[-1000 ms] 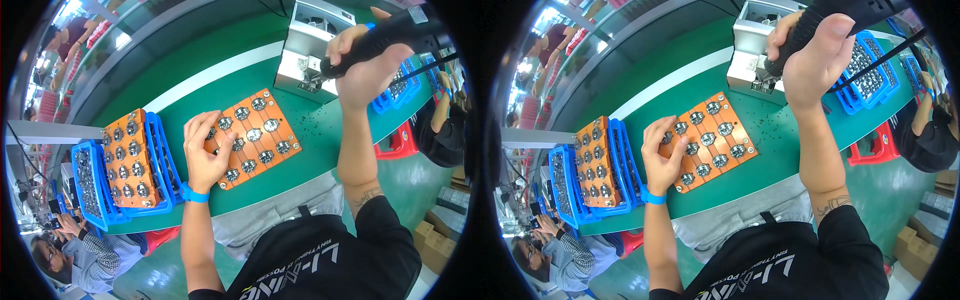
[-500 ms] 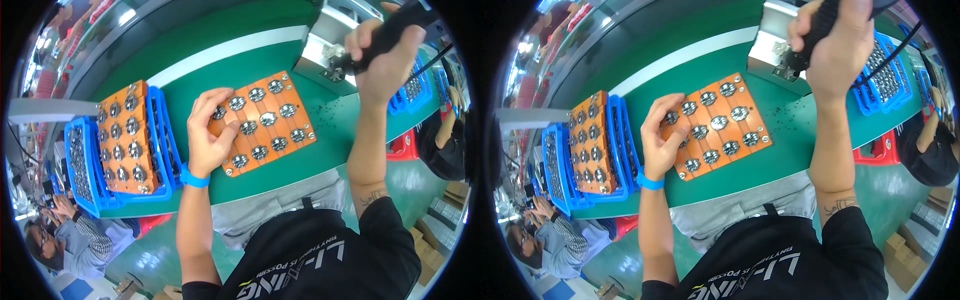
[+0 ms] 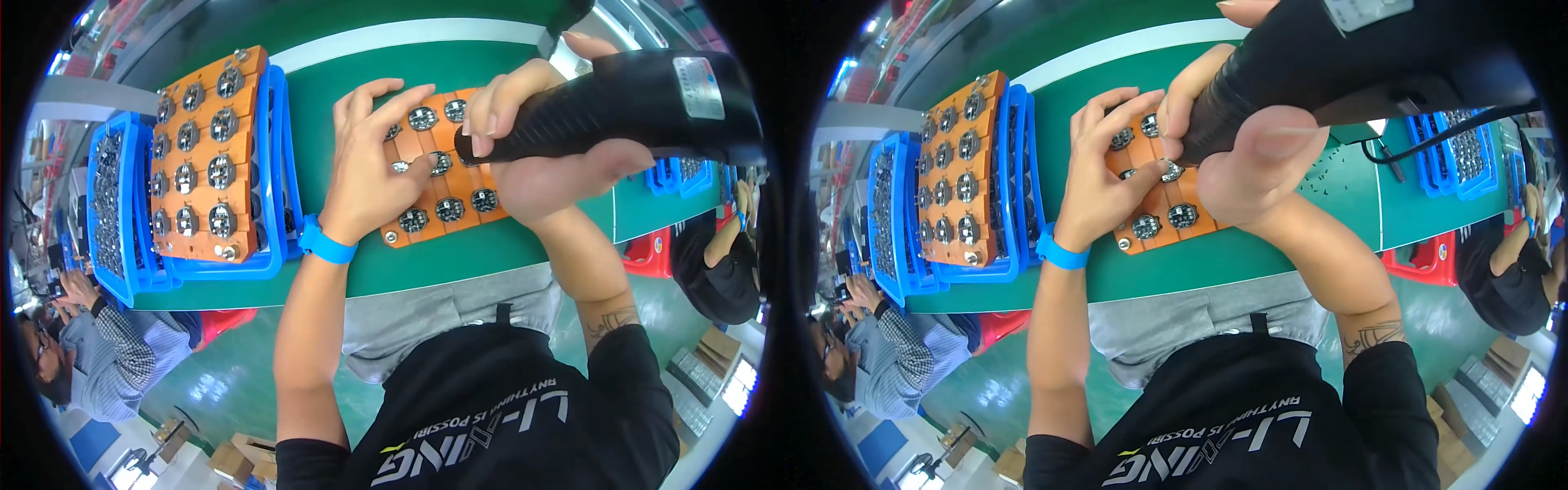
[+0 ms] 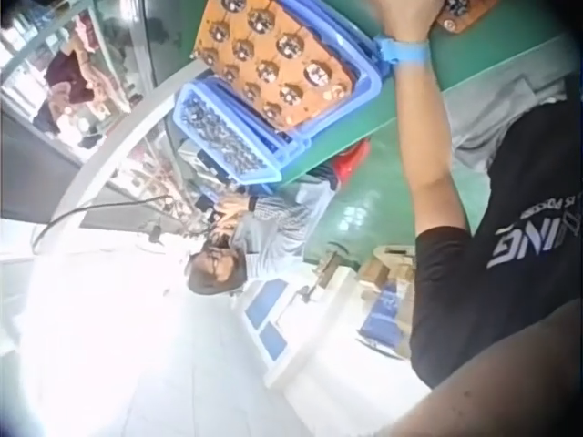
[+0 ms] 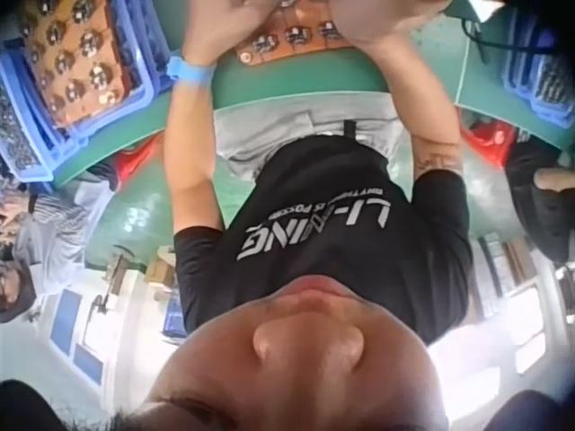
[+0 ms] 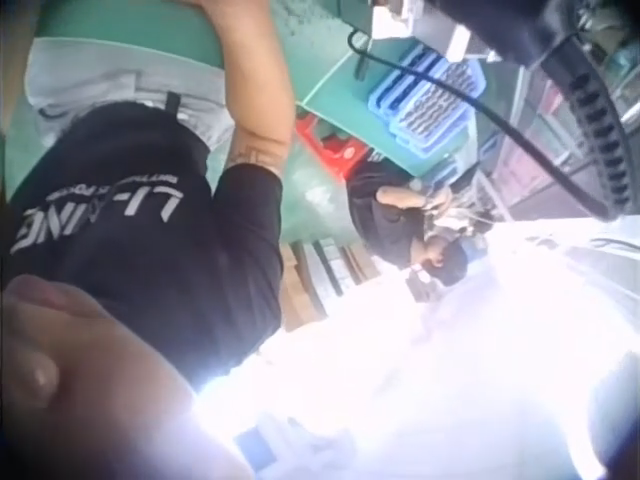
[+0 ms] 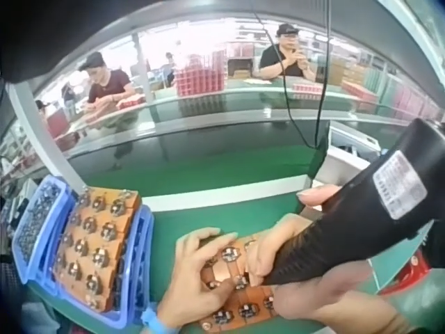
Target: The person assembles electronic components onto circuit boards by securing them with screws using an electric screwdriver.
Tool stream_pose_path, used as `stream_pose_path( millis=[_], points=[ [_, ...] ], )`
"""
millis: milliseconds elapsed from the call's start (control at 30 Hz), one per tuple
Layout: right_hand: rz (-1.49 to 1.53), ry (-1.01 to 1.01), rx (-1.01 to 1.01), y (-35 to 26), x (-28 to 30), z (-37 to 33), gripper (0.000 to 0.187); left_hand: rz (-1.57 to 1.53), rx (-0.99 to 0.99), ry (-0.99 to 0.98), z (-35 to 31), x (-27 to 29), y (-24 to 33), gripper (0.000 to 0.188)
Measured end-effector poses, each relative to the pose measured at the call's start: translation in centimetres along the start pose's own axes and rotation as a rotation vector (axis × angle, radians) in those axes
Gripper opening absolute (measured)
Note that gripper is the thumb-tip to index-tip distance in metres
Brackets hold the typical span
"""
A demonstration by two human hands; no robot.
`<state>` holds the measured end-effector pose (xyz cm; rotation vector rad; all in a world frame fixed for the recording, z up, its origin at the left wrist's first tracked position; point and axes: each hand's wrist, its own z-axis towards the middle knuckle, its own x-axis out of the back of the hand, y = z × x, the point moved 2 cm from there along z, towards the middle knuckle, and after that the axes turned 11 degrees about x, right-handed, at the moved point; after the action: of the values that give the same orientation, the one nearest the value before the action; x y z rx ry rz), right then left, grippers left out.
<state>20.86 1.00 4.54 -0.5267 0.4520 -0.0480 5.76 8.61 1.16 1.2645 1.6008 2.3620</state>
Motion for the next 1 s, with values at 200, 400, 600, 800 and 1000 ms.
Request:
stream_pose_path(
  millis=[200, 400, 600, 800, 1000],
  points=[
    [-0.059, -0.01, -0.055, 0.5, 0.2, -0.5, 0.103, -0.032, 0.017, 0.009, -0.2, -0.3, -0.1, 0.07],
    [-0.452, -0.016, -0.205, 0.1, -1.8, -0.8, 0.096, -0.038, -0.001, 0.041, -0.3, -0.3, -0.6, 0.065],
    [-0.422, 0.004, -0.165, 0.1, -2.0, -1.1, 0.095, -0.024, -0.007, 0.045, -0.2, -0.3, -0.6, 0.064],
    [-0.397, -0.105, -0.2, 0.2, -2.1, -0.5, 0.09, -0.038, -0.012, 0.055, -0.2, -0.3, -0.5, 0.056],
    [-0.249, -0.118, -0.173, 1.6, -1.9, 0.2, 0.074, -0.072, 0.008, 0.044, -0.3, -0.2, -0.4, 0.04]
  ],
)
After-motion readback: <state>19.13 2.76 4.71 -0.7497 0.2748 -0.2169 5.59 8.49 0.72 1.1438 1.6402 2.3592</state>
